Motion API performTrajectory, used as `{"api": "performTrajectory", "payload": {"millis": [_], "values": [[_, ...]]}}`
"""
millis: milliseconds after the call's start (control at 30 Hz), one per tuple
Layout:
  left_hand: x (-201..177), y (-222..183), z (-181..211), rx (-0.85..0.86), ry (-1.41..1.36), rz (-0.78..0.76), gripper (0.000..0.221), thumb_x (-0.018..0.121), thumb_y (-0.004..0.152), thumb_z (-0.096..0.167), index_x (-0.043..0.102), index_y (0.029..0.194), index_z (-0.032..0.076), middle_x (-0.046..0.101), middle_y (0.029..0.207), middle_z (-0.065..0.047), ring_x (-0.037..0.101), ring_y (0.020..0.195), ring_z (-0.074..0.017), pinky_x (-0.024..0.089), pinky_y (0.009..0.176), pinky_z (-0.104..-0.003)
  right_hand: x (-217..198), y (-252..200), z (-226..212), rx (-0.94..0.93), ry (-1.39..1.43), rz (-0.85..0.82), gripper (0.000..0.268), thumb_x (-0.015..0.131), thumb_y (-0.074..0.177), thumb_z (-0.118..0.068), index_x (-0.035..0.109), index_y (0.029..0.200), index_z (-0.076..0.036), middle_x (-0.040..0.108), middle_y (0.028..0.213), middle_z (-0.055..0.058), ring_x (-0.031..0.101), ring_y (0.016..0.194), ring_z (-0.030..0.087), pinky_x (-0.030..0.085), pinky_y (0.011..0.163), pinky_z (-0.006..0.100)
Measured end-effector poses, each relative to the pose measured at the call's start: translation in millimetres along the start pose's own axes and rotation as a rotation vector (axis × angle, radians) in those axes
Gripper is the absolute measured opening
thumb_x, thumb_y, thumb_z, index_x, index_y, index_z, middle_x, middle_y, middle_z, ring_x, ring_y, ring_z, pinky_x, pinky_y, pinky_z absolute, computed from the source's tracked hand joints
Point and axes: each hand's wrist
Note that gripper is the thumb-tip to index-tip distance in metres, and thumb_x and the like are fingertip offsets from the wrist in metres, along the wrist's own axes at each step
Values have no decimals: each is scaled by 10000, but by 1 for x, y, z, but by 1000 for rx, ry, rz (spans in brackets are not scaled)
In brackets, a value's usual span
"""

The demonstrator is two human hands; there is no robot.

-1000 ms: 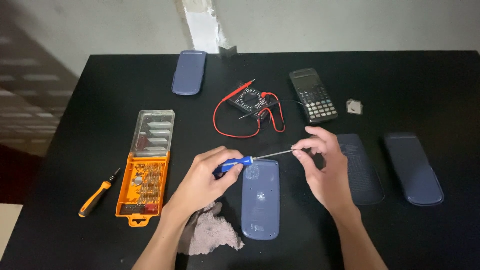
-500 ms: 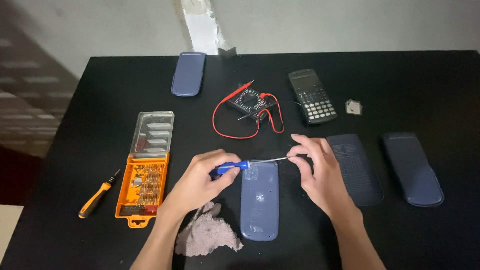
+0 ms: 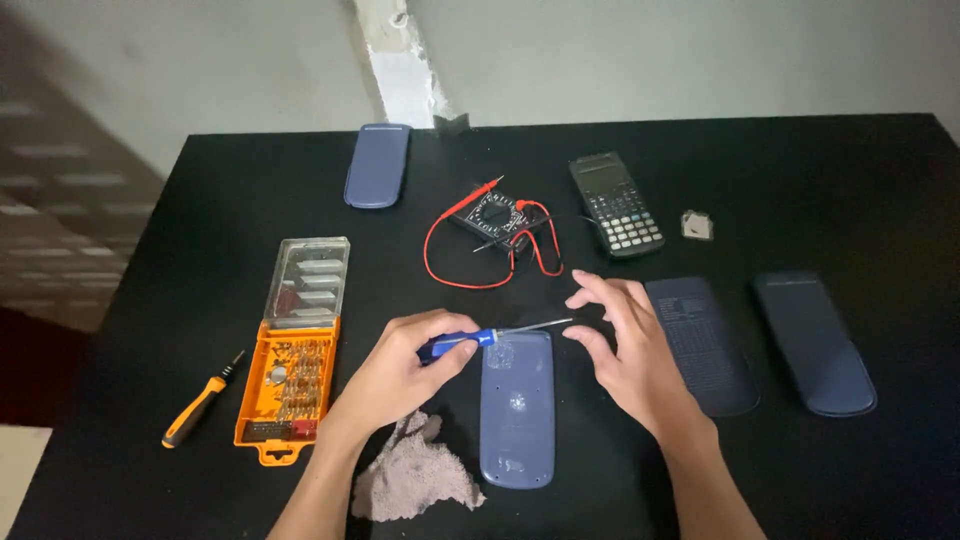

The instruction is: Using a precision screwdriver to fasten screws into the back housing of a calculator.

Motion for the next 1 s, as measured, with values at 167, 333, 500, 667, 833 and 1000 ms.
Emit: {"api": "performTrajectory", "payload": {"millis": [167,333,500,667,833,1000], "values": [[-8,1,2,21,7,32,179,717,879,14,783,1044,26,732,760,-188,720,695,-318,561,654,-440,1,1,-3,69,28,0,579,777,862,-91,584,1408,-102,725,1172,110,609,1212,335,571,930,438],[-17,-7,-20,29,21,182,288,810,805,13,701,1071,4,712,750,-167,675,713,-260,530,654,-442,4,1,-11,73,59,113,541,813,841,-133,628,1346,-81,704,1147,108,612,1180,335,582,896,434],[-32,-11,-12,-17,-13,317,200,857,786,43,700,910,40,696,712,-105,632,709,-197,501,648,-372,11,0,-23,21,75,156,372,768,880,-115,694,1244,-97,698,1139,95,631,1142,320,584,879,414],[-45,-5,6,-29,-2,456,184,893,774,115,752,887,80,668,710,-40,611,726,-144,496,665,-328,15,9,-41,-34,155,172,241,751,902,-116,748,1143,-120,703,1117,92,654,1079,312,582,866,398],[-72,23,52,141,141,475,152,866,839,168,743,866,85,675,700,-73,633,670,-182,507,639,-320,-7,50,-76,-181,200,151,203,740,926,-99,766,1127,-100,707,1090,141,655,1034,362,562,832,455],[-69,33,102,147,303,465,232,847,834,259,696,845,84,702,696,-125,642,628,-255,512,577,-396,-25,76,-101,-182,210,-7,206,767,883,-86,767,1089,-98,721,1111,117,671,1035,318,535,871,429]]}}
Point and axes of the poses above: each hand's wrist, its own y-axis towards the middle knuckle, its own x-axis out of the palm, z = x × y
